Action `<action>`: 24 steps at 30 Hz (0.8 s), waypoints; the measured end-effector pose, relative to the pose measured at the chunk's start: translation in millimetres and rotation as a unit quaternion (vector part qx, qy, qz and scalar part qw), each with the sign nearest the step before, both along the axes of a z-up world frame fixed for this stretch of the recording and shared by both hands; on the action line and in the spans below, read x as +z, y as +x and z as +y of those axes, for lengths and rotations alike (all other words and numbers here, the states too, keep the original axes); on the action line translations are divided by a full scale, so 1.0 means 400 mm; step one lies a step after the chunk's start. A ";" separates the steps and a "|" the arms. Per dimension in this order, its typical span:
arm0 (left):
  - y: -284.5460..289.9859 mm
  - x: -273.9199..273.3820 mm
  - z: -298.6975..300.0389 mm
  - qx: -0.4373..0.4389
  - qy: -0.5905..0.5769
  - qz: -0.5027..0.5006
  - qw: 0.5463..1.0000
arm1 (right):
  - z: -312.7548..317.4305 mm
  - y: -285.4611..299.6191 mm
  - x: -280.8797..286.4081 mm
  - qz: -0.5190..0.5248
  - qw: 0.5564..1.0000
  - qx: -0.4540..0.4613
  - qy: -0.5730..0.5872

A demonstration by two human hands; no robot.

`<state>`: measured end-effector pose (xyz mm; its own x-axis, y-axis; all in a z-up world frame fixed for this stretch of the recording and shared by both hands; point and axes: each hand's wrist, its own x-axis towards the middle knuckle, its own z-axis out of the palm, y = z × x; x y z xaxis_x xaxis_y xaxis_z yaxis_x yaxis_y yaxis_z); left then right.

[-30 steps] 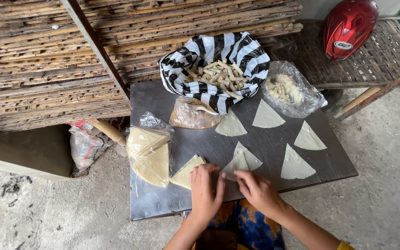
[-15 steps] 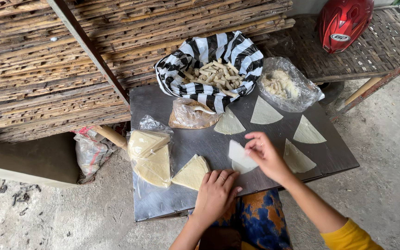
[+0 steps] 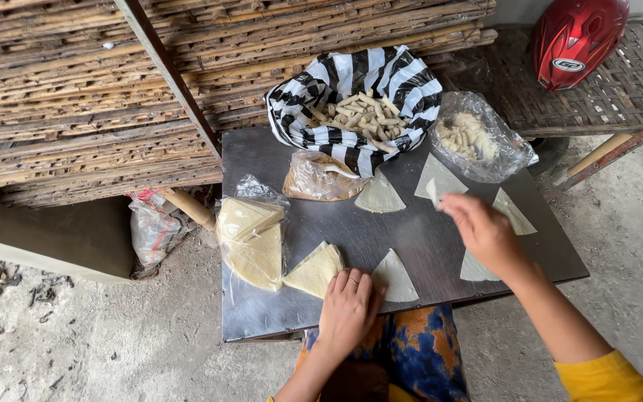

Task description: The person prepares samosas by placing filling onto triangular dough sheets and folding them into a triangular shape by hand.

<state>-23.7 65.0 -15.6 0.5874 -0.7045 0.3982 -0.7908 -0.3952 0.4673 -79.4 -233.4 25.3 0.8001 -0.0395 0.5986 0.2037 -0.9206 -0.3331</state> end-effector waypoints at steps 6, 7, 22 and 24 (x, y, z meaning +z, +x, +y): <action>-0.008 -0.001 -0.017 0.079 -0.074 -0.043 0.993 | 0.051 -0.079 -0.105 0.102 0.986 0.069 -0.114; -0.009 -0.003 -0.019 0.082 -0.065 -0.046 0.993 | 0.063 -0.100 -0.099 0.076 0.989 0.053 -0.113; 0.009 -0.011 -0.007 0.039 -0.057 0.022 0.997 | 0.293 -0.137 -0.096 0.097 0.993 0.070 -0.016; 0.020 -0.011 -0.011 0.026 -0.061 0.041 0.997 | 0.291 -0.135 -0.118 0.111 0.992 0.051 0.009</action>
<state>-15.6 60.6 -20.1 0.6557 -0.6213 0.4290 -0.7283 -0.3709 0.5762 -133.2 -117.1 -21.9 0.9126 0.0392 0.4070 0.2152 -0.8925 -0.3964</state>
